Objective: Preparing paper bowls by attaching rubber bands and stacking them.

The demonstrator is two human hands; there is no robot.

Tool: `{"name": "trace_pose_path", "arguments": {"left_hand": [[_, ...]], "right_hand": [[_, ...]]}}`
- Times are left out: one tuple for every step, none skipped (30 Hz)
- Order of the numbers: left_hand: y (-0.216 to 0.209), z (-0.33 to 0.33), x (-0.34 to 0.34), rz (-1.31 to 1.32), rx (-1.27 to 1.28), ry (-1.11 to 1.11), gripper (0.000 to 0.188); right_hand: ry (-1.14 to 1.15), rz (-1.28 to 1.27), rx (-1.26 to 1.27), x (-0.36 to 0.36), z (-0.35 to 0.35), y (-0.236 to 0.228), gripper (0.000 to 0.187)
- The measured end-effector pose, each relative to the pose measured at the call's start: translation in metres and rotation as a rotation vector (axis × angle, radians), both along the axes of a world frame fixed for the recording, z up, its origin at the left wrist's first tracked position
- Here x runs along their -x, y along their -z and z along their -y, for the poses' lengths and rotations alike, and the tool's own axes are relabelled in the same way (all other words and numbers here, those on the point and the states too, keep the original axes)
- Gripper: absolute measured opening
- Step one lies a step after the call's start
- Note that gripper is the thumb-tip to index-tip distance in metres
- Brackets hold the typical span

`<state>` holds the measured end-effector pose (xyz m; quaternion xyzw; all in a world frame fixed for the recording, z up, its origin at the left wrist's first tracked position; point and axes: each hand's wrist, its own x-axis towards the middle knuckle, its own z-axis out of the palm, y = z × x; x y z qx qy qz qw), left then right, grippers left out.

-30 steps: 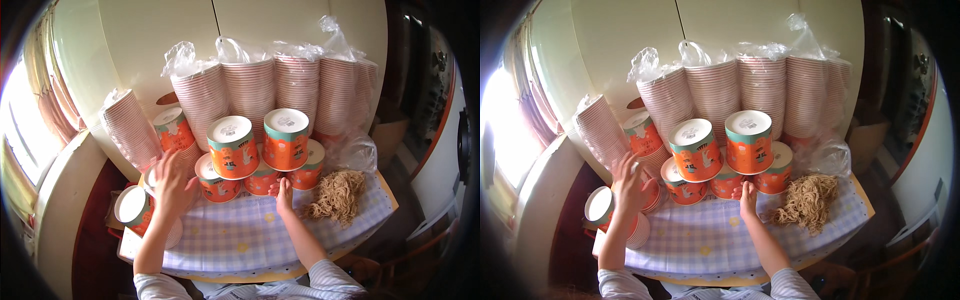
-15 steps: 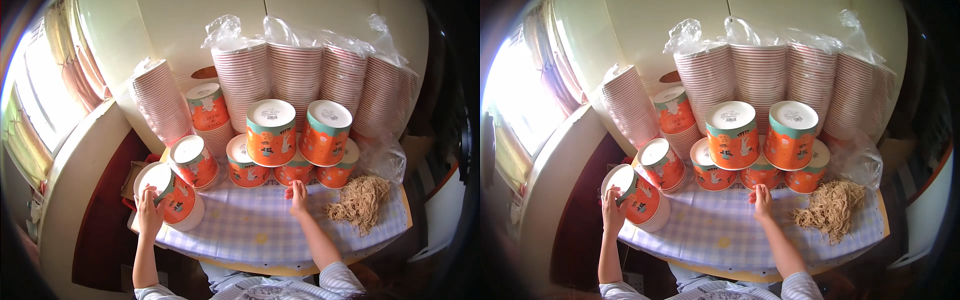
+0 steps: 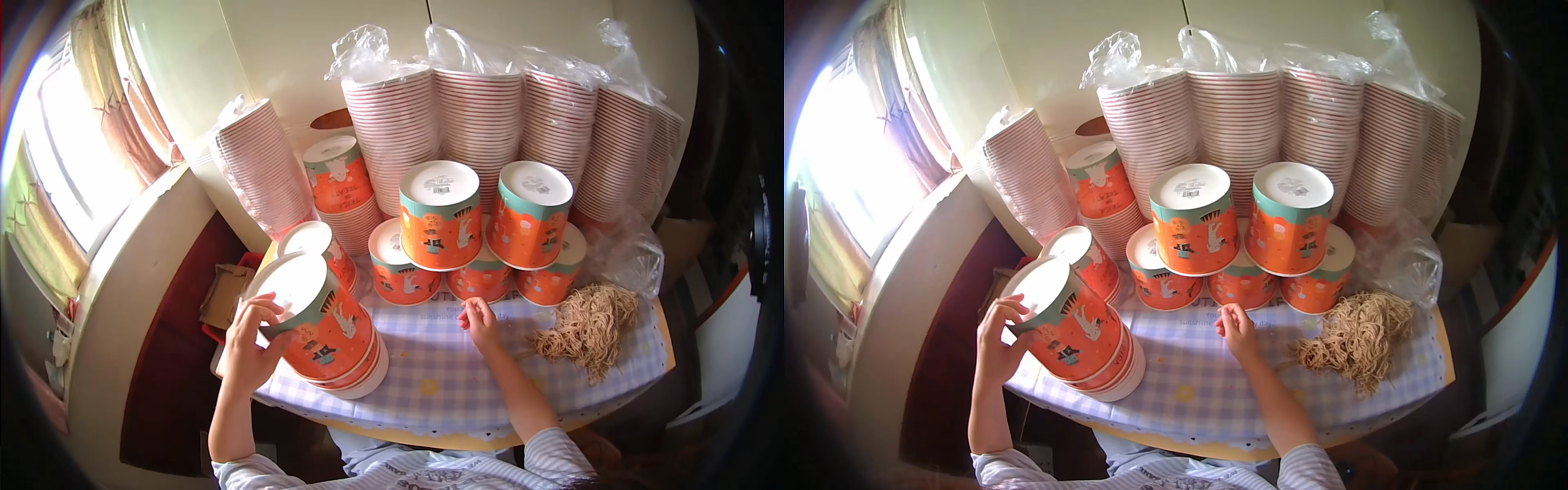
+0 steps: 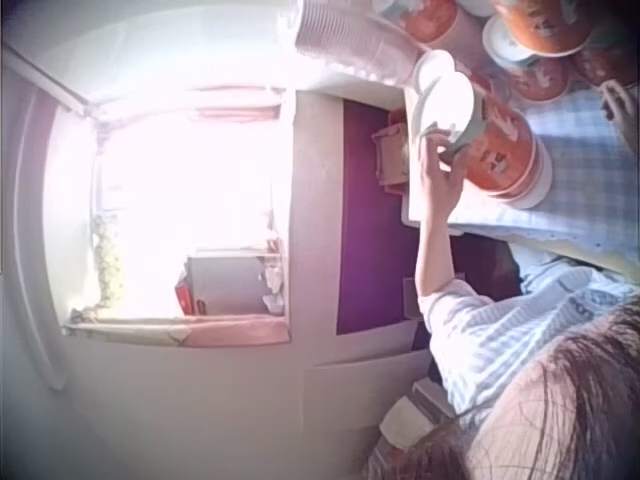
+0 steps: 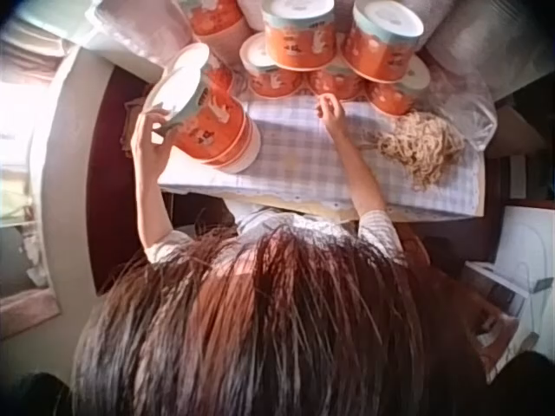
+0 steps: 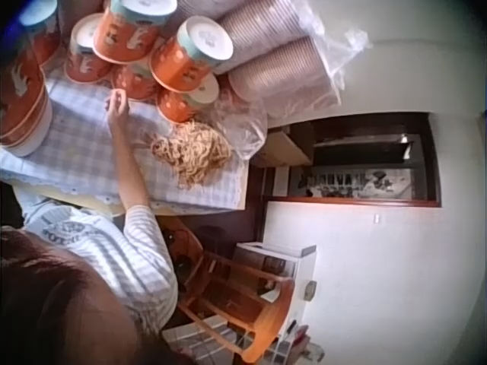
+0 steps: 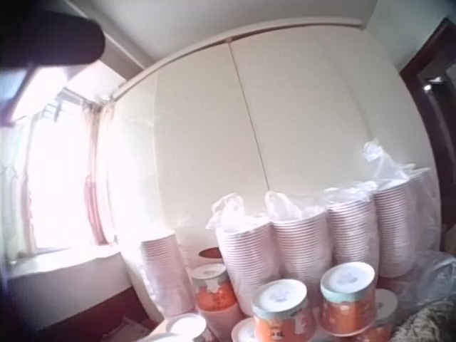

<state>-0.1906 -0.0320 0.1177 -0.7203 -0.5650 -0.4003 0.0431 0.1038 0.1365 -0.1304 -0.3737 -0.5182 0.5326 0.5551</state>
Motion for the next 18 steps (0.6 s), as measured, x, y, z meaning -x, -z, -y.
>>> {"name": "trace_pose_path", "arguments": {"left_hand": [[-0.006, -0.003, 0.001, -0.005, -0.013, 0.018, 0.027], [-0.019, -0.006, -0.003, 0.083, -0.036, 0.068, 0.027], [-0.032, -0.010, -0.004, 0.103, -0.086, 0.085, 0.026], [-0.046, -0.011, -0.006, 0.012, -0.153, 0.009, 0.024], [-0.058, -0.015, -0.006, 0.035, -0.194, -0.003, 0.023], [-0.069, -0.022, -0.014, 0.185, -0.245, 0.028, 0.021], [-0.080, -0.030, -0.023, 0.259, -0.264, 0.064, 0.017], [-0.090, -0.044, -0.032, 0.247, -0.308, 0.122, 0.016], [-0.103, -0.055, -0.042, 0.228, -0.358, 0.173, 0.015], [-0.112, -0.066, -0.050, 0.192, -0.353, 0.178, 0.016], [-0.118, -0.082, -0.058, 0.160, -0.346, 0.190, 0.017], [-0.122, -0.100, -0.064, 0.088, -0.389, 0.227, 0.018], [-0.125, -0.118, -0.077, 0.065, -0.382, 0.276, 0.018], [-0.129, -0.128, -0.094, 0.020, -0.380, 0.255, 0.020], [-0.128, -0.146, -0.107, 0.095, -0.350, 0.355, 0.022], [-0.129, -0.154, -0.125, 0.163, -0.181, 0.296, 0.022], [-0.126, -0.168, -0.138, 0.097, -0.238, 0.331, 0.023], [-0.123, -0.182, -0.149, 0.139, -0.204, 0.443, 0.023]], "right_hand": [[-0.015, -0.001, -0.005, 0.000, 0.000, 0.000, 0.018], [-0.020, 0.000, 0.009, 0.000, -0.001, 0.003, 0.017], [-0.010, -0.003, 0.009, -0.001, -0.002, 0.002, 0.017], [-0.018, 0.032, 0.014, 0.000, -0.001, 0.000, 0.017], [-0.025, 0.068, 0.019, 0.001, 0.000, -0.001, 0.017], [-0.029, 0.078, 0.014, 0.002, 0.000, -0.001, 0.018], [-0.022, 0.076, 0.012, 0.000, 0.000, -0.001, 0.018], [-0.038, 0.099, 0.003, -0.001, 0.001, -0.001, 0.017], [-0.064, 0.116, -0.012, -0.001, 0.001, -0.002, 0.017], [-0.064, 0.113, -0.018, 0.001, 0.001, -0.004, 0.017], [-0.078, 0.133, -0.021, 0.000, 0.002, -0.005, 0.017], [-0.095, 0.151, -0.026, 0.001, 0.003, -0.006, 0.016], [-0.093, 0.172, -0.020, -0.001, 0.003, -0.004, 0.016], [-0.096, 0.168, -0.021, 0.001, 0.003, -0.005, 0.016], [-0.098, 0.164, -0.020, 0.002, 0.003, -0.005, 0.016], [-0.097, 0.165, -0.019, 0.001, 0.003, -0.004, 0.017], [-0.085, 0.169, -0.020, 0.000, 0.003, -0.003, 0.017], [-0.090, 0.164, -0.017, 0.000, 0.003, -0.002, 0.017]]}}
